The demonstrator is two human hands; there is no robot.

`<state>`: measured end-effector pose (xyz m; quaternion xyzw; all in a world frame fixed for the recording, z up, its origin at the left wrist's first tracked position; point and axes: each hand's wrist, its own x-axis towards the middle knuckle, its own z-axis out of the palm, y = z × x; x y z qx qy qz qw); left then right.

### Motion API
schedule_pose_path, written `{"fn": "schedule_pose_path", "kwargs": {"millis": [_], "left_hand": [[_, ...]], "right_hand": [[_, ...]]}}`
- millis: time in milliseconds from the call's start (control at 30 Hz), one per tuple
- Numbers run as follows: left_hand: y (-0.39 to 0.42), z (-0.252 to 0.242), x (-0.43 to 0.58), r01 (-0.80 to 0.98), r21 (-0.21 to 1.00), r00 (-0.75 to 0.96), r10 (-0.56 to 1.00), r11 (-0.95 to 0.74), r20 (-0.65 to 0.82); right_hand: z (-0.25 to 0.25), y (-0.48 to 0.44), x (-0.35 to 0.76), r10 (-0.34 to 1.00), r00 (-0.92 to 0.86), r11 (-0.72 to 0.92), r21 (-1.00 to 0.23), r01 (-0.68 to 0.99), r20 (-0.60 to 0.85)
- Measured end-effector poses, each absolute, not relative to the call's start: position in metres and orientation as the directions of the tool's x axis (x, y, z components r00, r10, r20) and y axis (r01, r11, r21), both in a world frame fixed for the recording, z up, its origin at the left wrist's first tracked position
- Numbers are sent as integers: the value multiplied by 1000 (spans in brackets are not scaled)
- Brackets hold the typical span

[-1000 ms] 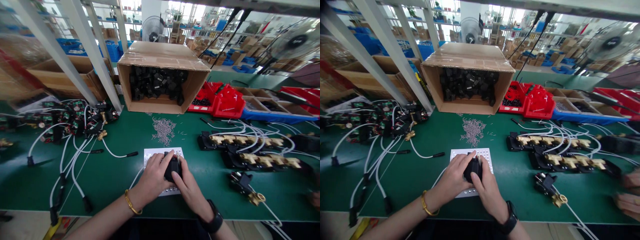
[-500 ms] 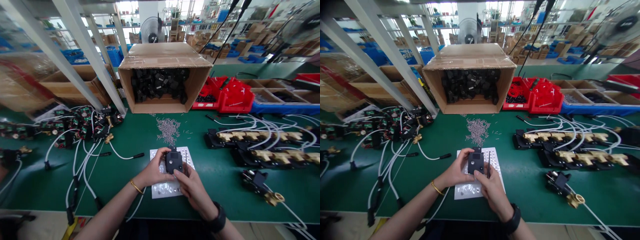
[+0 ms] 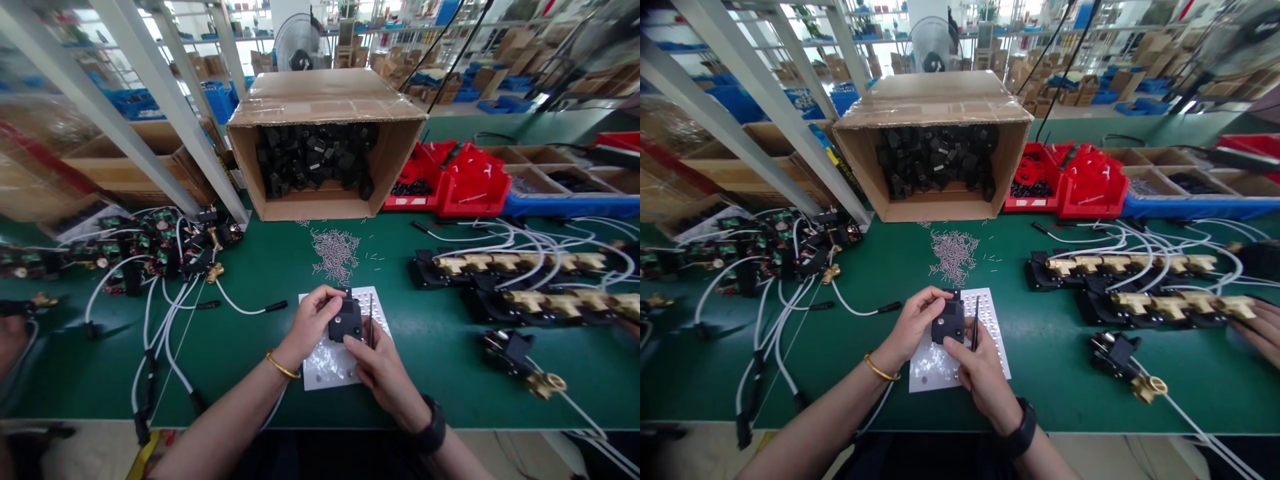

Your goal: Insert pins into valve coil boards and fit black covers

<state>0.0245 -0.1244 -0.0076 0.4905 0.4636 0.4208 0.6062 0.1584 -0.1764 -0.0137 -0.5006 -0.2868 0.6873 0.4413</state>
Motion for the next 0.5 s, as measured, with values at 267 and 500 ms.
{"fn": "schedule_pose_path", "kwargs": {"millis": [267,500], "left_hand": [[-125,-12,29,109,994,218,975,27,-51],[-169,-5,-6,317,940,272,937,129,-220]], "right_hand": [[-15,-176,157,863,-101,-493,-778,-389,-495],[-7,-177,175,854,-243,-513,-662,-547,-460]]}}
